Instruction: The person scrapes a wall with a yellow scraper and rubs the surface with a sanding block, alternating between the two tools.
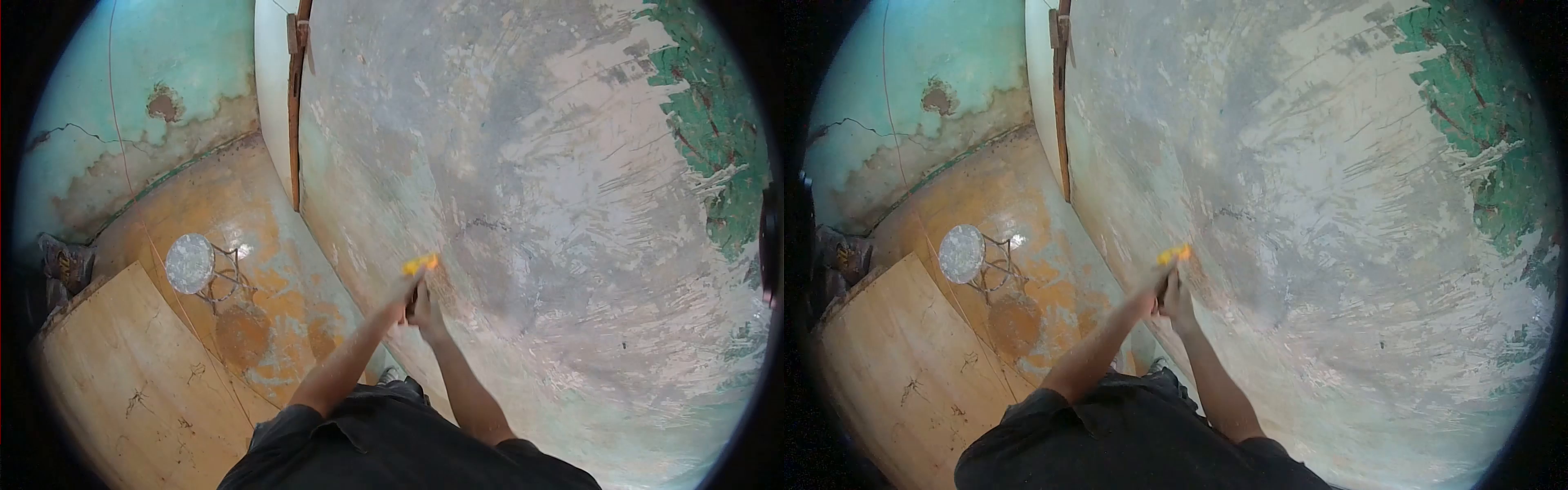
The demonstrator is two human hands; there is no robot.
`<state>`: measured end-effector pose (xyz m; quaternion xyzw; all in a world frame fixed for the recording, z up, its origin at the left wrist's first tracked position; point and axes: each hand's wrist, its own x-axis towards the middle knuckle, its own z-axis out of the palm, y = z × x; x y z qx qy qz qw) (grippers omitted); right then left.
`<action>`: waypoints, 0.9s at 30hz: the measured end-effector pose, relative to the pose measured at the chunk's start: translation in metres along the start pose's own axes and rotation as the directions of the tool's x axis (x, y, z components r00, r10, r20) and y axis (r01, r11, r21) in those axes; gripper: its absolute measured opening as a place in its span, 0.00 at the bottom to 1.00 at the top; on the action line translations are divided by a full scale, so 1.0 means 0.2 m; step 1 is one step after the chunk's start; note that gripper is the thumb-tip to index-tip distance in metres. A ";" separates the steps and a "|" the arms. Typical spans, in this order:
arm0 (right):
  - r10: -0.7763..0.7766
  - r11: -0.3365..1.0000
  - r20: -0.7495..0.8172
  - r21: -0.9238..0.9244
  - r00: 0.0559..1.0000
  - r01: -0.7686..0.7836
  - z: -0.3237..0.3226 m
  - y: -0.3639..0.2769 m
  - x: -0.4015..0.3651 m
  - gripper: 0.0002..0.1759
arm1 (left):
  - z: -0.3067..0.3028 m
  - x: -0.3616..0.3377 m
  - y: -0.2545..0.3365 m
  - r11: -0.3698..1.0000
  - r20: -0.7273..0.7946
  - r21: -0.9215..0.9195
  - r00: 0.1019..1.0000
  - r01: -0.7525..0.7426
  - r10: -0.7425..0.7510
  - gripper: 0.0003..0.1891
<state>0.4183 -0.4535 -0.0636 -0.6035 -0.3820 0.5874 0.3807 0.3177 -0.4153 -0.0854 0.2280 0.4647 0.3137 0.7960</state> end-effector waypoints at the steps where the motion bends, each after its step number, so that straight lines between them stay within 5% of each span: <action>1: 0.105 0.991 0.052 0.080 0.993 -0.109 -0.07 0.12 -0.05 0.34 | 0.00 0.07 -0.21 0.998 0.022 0.005 0.998 -0.062 0.062 0.25; 3: 0.192 0.975 0.069 0.095 0.979 -0.199 -0.19 0.34 -0.18 0.40 | -0.01 0.15 -0.56 0.974 0.109 0.010 0.968 -0.227 0.225 0.29; 4: 0.167 0.978 0.113 0.110 0.979 -0.180 -0.26 0.42 -0.26 0.40 | -0.03 0.13 -0.65 0.971 0.157 0.150 0.974 -0.186 0.162 0.29; 6: 0.418 0.871 0.013 0.278 0.908 -0.405 -0.33 0.56 -0.37 0.35 | -0.04 0.09 -0.75 0.944 0.190 0.295 0.977 -0.149 0.095 0.30; 9: 0.427 0.845 -0.051 0.378 0.903 -0.378 -0.38 0.62 -0.52 0.31 | -0.01 -0.08 -0.70 0.876 0.333 0.425 0.939 -0.227 0.082 0.31; 11: 0.278 0.943 -0.172 0.237 0.945 -0.234 -0.42 0.66 -0.57 0.27 | 0.03 -0.19 -0.63 0.815 0.318 0.544 0.948 -0.199 0.019 0.32; 13: 0.247 0.942 -0.239 0.285 0.939 -0.175 -0.42 0.67 -0.60 0.24 | -0.02 -0.16 -0.70 0.841 0.402 0.461 0.911 -0.284 0.087 0.30; 16: 0.212 0.939 -0.331 0.329 0.919 -0.098 -0.39 0.63 -0.69 0.21 | -0.07 -0.34 -0.65 0.928 0.333 0.366 0.941 -0.074 -0.056 0.25; 19: 0.192 0.940 -0.345 0.333 0.919 -0.072 -0.39 0.63 -0.78 0.20 | -0.24 -0.23 -0.87 0.965 0.289 0.252 0.957 -0.070 -0.006 0.21; 20: 0.180 0.960 -0.329 0.264 0.927 -0.092 -0.40 0.64 -0.81 0.20 | -0.24 -0.29 -0.86 0.963 0.289 0.261 0.957 -0.071 -0.007 0.21; 22: 0.167 0.974 -0.321 0.202 0.932 -0.105 -0.39 0.67 -0.87 0.20 | -0.22 -0.43 -0.81 0.986 0.059 0.166 0.997 0.033 -0.043 0.17; 23: 0.140 0.985 -0.276 0.140 0.951 -0.104 -0.39 0.69 -0.89 0.21 | -0.27 -0.44 -0.85 0.984 0.063 0.177 0.997 0.034 -0.046 0.17; 25: 0.109 0.992 -0.234 0.085 0.966 -0.092 -0.41 0.77 -0.92 0.23 | -0.40 -0.42 -0.94 0.988 0.381 0.152 0.923 -0.011 -0.048 0.21; 26: 0.037 0.998 -0.207 -0.042 0.978 -0.047 -0.41 0.80 -0.93 0.24 | -0.38 -0.47 -0.96 0.987 0.382 0.161 0.923 -0.015 -0.049 0.21; 27: -0.031 0.986 -0.171 -0.168 0.985 0.002 -0.41 0.83 -0.96 0.25 | -0.34 -0.51 -0.98 0.992 0.230 0.114 0.973 -0.061 0.033 0.23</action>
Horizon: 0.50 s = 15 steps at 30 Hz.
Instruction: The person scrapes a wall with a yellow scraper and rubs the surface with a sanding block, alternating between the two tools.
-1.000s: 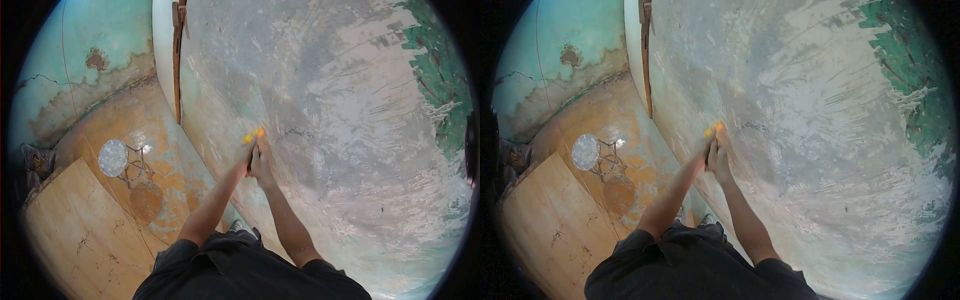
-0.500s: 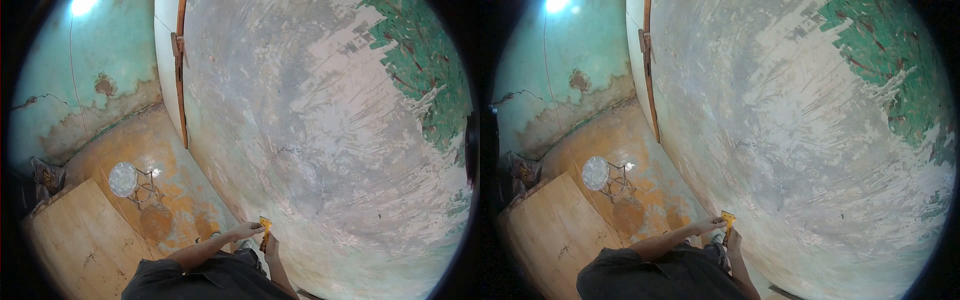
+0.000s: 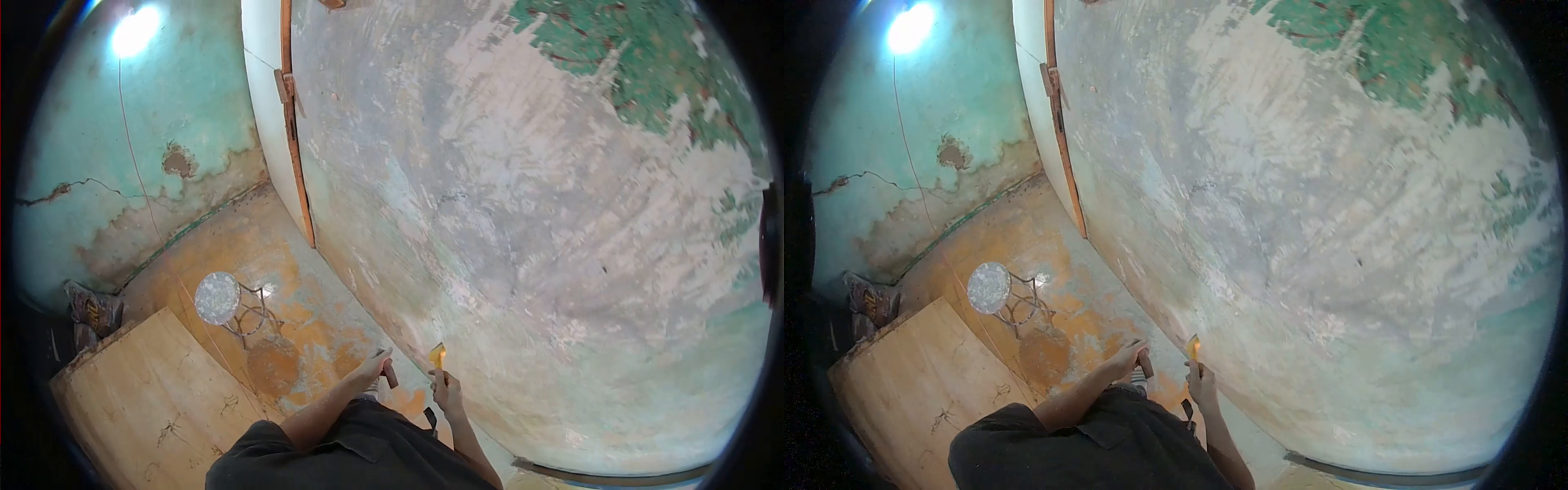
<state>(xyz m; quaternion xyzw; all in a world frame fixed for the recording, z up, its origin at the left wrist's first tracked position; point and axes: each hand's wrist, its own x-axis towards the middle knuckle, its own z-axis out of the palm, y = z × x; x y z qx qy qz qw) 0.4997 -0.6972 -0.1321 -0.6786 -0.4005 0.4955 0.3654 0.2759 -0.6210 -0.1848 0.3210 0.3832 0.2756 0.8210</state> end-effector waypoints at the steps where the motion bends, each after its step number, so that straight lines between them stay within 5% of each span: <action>1: -0.007 1.000 -0.003 0.007 1.000 0.007 0.00 0.03 -0.04 0.25 | 0.05 -0.04 -0.01 0.998 -0.170 -0.026 0.984 -0.064 0.058 0.27; 4: -0.188 0.980 -0.155 -0.098 0.970 0.174 0.02 -0.11 -0.28 0.24 | 0.16 -0.20 0.00 0.973 -0.185 0.224 0.978 -0.050 0.093 0.31; 6: -0.149 0.952 -0.074 -0.281 0.986 0.123 0.00 -0.08 -0.40 0.24 | 0.15 -0.24 -0.07 0.973 -0.100 0.212 0.989 -0.089 0.112 0.30; 8: -0.199 0.945 -0.011 -0.269 0.980 0.188 0.03 0.09 -0.51 0.24 | 0.19 -0.31 -0.12 0.974 -0.017 0.188 0.991 -0.126 0.131 0.29; 10: -0.248 0.934 0.054 -0.252 0.967 0.254 0.06 0.17 -0.63 0.25 | 0.29 -0.42 -0.12 0.946 -0.318 0.307 0.948 0.101 0.002 0.24; 11: -0.193 0.883 0.066 -0.423 0.979 0.202 0.07 0.14 -0.74 0.27 | 0.20 -0.37 -0.27 0.994 -0.249 0.084 0.967 0.075 -0.052 0.19; 12: -0.138 0.799 0.067 -0.581 0.988 0.151 0.08 0.13 -0.80 0.28 | 0.21 -0.41 -0.33 0.994 -0.251 0.086 0.967 0.069 -0.045 0.19; 15: -0.098 0.862 -0.054 -0.503 0.994 0.058 0.05 0.19 -0.90 0.28 | 0.25 -0.52 -0.37 1.000 -0.228 0.031 0.974 -0.002 0.009 0.18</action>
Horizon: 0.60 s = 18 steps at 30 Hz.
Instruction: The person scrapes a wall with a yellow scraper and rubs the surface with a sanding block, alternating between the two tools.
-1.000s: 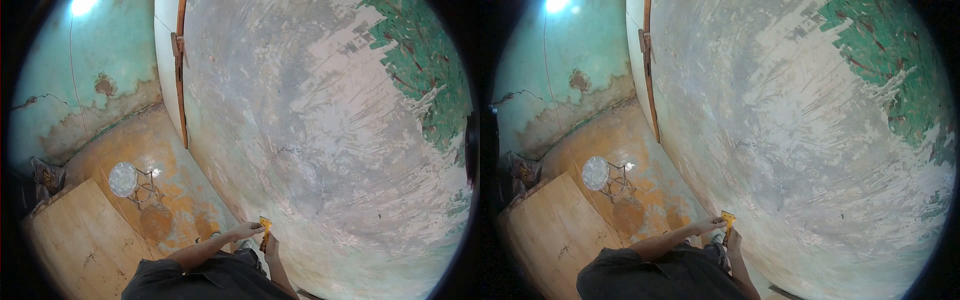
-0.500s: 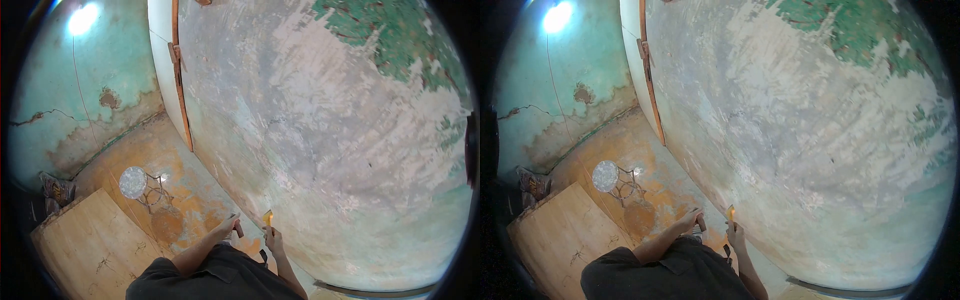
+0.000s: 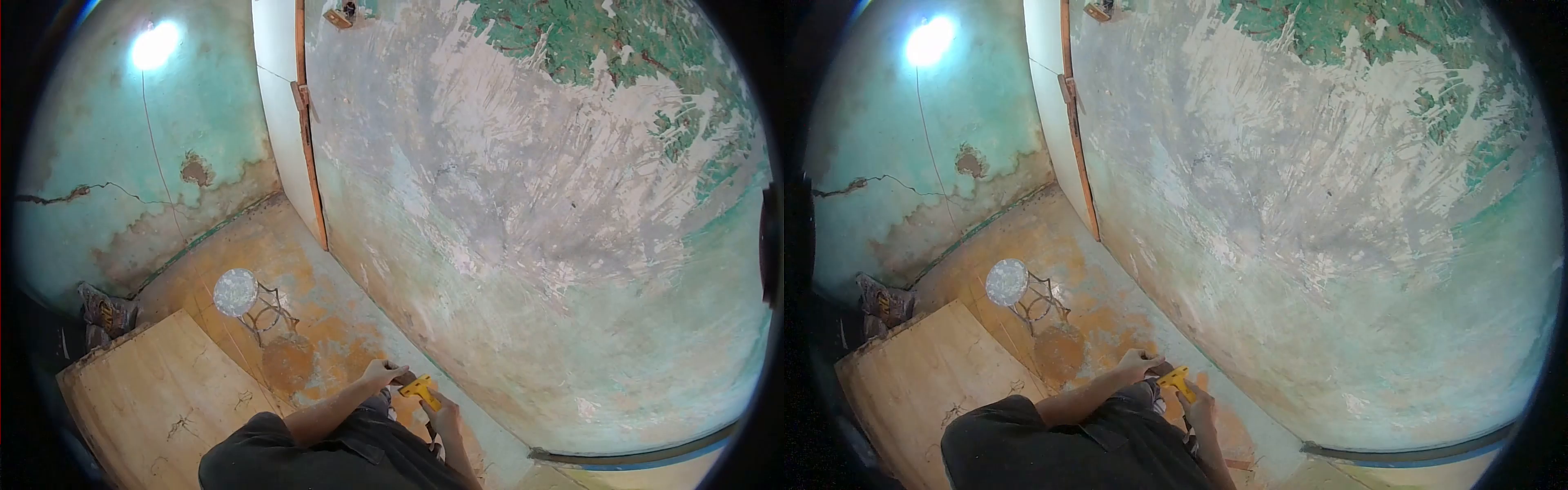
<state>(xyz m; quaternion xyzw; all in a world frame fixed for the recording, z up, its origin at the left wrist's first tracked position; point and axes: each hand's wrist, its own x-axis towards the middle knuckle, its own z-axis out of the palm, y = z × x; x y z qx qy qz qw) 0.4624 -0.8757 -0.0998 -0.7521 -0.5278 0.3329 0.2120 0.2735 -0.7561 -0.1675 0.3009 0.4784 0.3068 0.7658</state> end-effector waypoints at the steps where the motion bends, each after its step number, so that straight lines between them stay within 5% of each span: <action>1: 0.023 1.000 -0.059 -0.001 0.998 -0.023 -0.01 0.00 -0.04 0.27 | 0.01 -0.05 0.00 1.000 -0.001 -0.001 1.000 -0.004 0.004 0.18; 3: -0.004 1.000 -0.082 0.000 0.997 0.004 0.01 0.03 -0.08 0.27 | 0.04 -0.17 0.03 0.865 -0.163 0.500 0.975 -0.052 0.153 0.17; 8: -0.050 0.995 0.043 -0.080 0.998 0.053 0.05 0.11 -0.15 0.26 | 0.04 -0.25 -0.01 0.960 -0.072 0.249 0.986 -0.125 0.147 0.18; 11: 0.020 0.940 0.100 -0.340 0.995 0.016 0.13 0.27 -0.09 0.25 | 0.01 -0.32 0.03 0.952 -0.083 0.207 0.966 -0.224 0.245 0.18; 13: 0.098 0.978 -0.028 -0.181 0.995 -0.101 0.19 0.38 -0.07 0.24 | -0.02 -0.34 0.04 0.938 -0.081 0.184 0.947 -0.292 0.311 0.18; 14: 0.033 0.998 -0.048 -0.048 0.998 -0.035 0.21 0.38 -0.07 0.22 | -0.06 -0.35 0.05 0.924 -0.097 0.211 0.934 -0.319 0.344 0.17; 15: 0.036 0.998 -0.050 -0.044 0.998 -0.039 0.23 0.37 -0.08 0.22 | -0.09 -0.36 0.05 0.908 -0.110 0.240 0.920 -0.343 0.376 0.16; 17: -0.019 0.936 0.043 0.352 0.999 0.002 0.25 0.34 -0.08 0.21 | -0.08 -0.46 0.10 0.917 -0.127 0.185 0.917 -0.353 0.378 0.14; 18: -0.016 0.936 0.036 0.352 0.999 0.002 0.23 0.25 -0.10 0.21 | -0.07 -0.50 0.14 0.922 -0.149 0.127 0.912 -0.366 0.382 0.13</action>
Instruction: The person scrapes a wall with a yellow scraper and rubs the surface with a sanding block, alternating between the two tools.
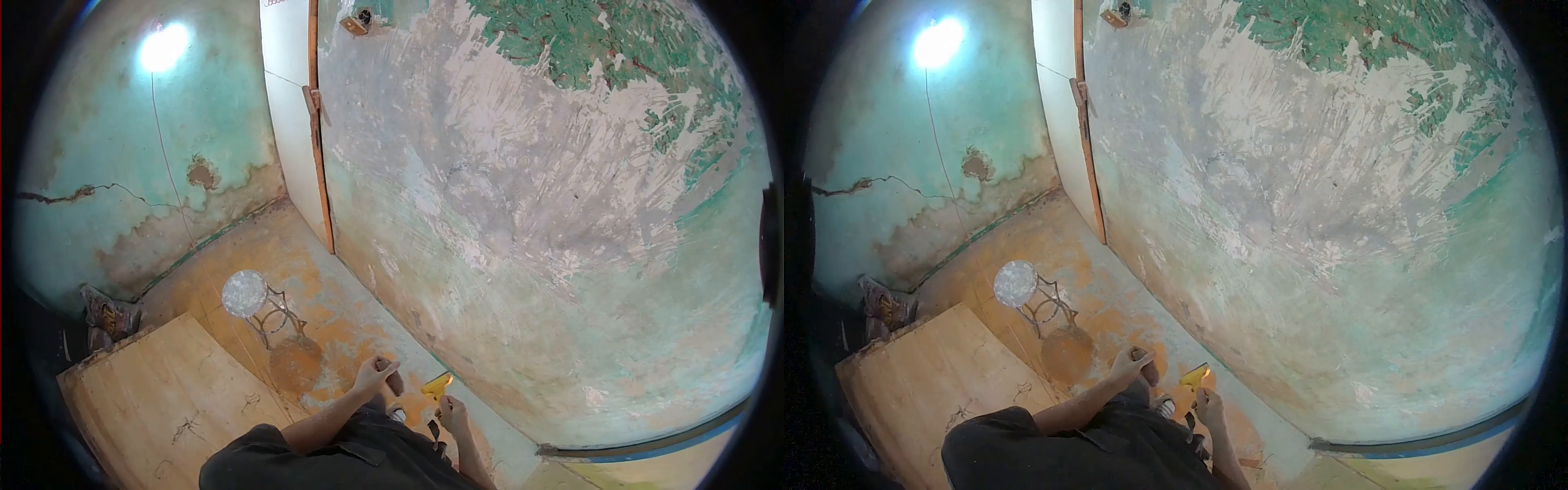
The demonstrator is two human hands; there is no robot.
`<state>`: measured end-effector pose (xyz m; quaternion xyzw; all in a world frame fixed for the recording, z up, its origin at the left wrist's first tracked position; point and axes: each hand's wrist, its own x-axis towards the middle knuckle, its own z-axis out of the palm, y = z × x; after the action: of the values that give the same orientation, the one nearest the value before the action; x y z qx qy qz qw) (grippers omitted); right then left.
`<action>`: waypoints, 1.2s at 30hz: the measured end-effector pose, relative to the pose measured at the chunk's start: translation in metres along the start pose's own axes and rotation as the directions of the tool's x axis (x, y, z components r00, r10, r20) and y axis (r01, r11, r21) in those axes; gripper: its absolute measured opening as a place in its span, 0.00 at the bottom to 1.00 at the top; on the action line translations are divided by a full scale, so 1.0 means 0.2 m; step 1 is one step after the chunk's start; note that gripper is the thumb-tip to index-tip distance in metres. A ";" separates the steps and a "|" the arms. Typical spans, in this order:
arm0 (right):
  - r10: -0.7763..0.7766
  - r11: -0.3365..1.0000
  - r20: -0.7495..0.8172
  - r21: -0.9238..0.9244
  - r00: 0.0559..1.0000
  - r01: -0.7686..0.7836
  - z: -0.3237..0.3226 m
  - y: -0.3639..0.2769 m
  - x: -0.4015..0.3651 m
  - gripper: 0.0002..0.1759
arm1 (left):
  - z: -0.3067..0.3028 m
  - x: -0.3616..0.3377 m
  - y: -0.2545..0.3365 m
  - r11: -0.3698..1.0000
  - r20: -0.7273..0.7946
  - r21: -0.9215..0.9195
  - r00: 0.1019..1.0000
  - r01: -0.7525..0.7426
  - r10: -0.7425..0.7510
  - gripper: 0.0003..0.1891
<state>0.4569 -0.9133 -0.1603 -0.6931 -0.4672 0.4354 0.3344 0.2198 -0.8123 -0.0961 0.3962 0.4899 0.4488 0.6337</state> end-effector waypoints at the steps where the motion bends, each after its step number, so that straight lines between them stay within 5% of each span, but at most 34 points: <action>1: 0.107 0.985 0.058 0.129 0.993 -0.114 0.02 -0.09 -0.03 0.22 | -0.03 0.02 -0.04 1.000 0.007 -0.001 1.000 -0.002 0.002 0.13; 3: 0.200 0.941 0.122 0.252 0.972 -0.225 0.03 -0.25 -0.06 0.22 | -0.09 0.07 -0.12 0.982 0.022 0.189 0.999 0.028 -0.033 0.11; 4: 0.208 0.957 0.183 0.167 0.961 -0.239 0.05 -0.30 -0.07 0.22 | -0.10 0.07 -0.13 0.895 0.037 0.411 0.984 -0.174 0.175 0.13; 6: 0.231 0.963 0.238 0.084 0.944 -0.257 0.10 -0.34 -0.05 0.21 | -0.12 0.14 -0.14 0.914 0.141 0.367 0.982 -0.170 0.126 0.14; 8: 0.274 0.948 0.495 0.003 0.825 -0.317 0.14 -0.33 -0.01 0.21 | -0.15 0.21 -0.17 0.974 0.281 0.228 0.958 -0.008 -0.058 0.16; 12: 0.295 0.949 0.260 -0.197 0.919 -0.248 0.32 -0.27 0.09 0.21 | -0.31 0.35 -0.10 0.987 0.339 0.159 0.940 -0.013 -0.042 0.13; 16: 0.224 0.968 0.164 0.074 0.961 -0.238 0.48 -0.41 0.20 0.19 | -0.55 0.48 -0.06 0.981 0.258 0.176 0.966 -0.078 0.030 0.12; 18: 0.224 0.948 0.153 0.196 0.962 -0.252 0.59 -0.57 0.26 0.18 | -0.65 0.48 0.08 0.982 0.177 -0.114 0.975 0.152 -0.131 0.11; 23: 0.277 0.752 0.051 0.610 0.959 -0.250 0.93 -0.92 0.47 0.20 | -0.95 0.71 0.13 0.978 0.235 0.088 0.950 0.188 -0.204 0.10; 28: 0.227 0.623 0.078 0.755 0.971 -0.207 1.09 -1.17 0.61 0.26 | -0.97 0.86 0.34 0.982 0.491 0.157 0.854 0.105 -0.170 0.16; 31: 0.203 0.518 0.121 0.829 0.972 -0.211 1.10 -1.22 0.67 0.28 | -0.89 0.89 0.58 0.953 0.564 0.186 0.768 0.240 -0.304 0.17; 36: 0.208 0.299 0.320 0.879 0.924 -0.372 0.96 -1.39 0.81 0.31 | -0.72 1.05 0.68 0.943 0.541 0.104 0.777 0.317 -0.321 0.18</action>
<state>0.2115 -0.6559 -0.0419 -0.4205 -0.0288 0.7236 0.5465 0.0791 -0.5636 -0.0528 0.4219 0.3480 0.2003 0.8128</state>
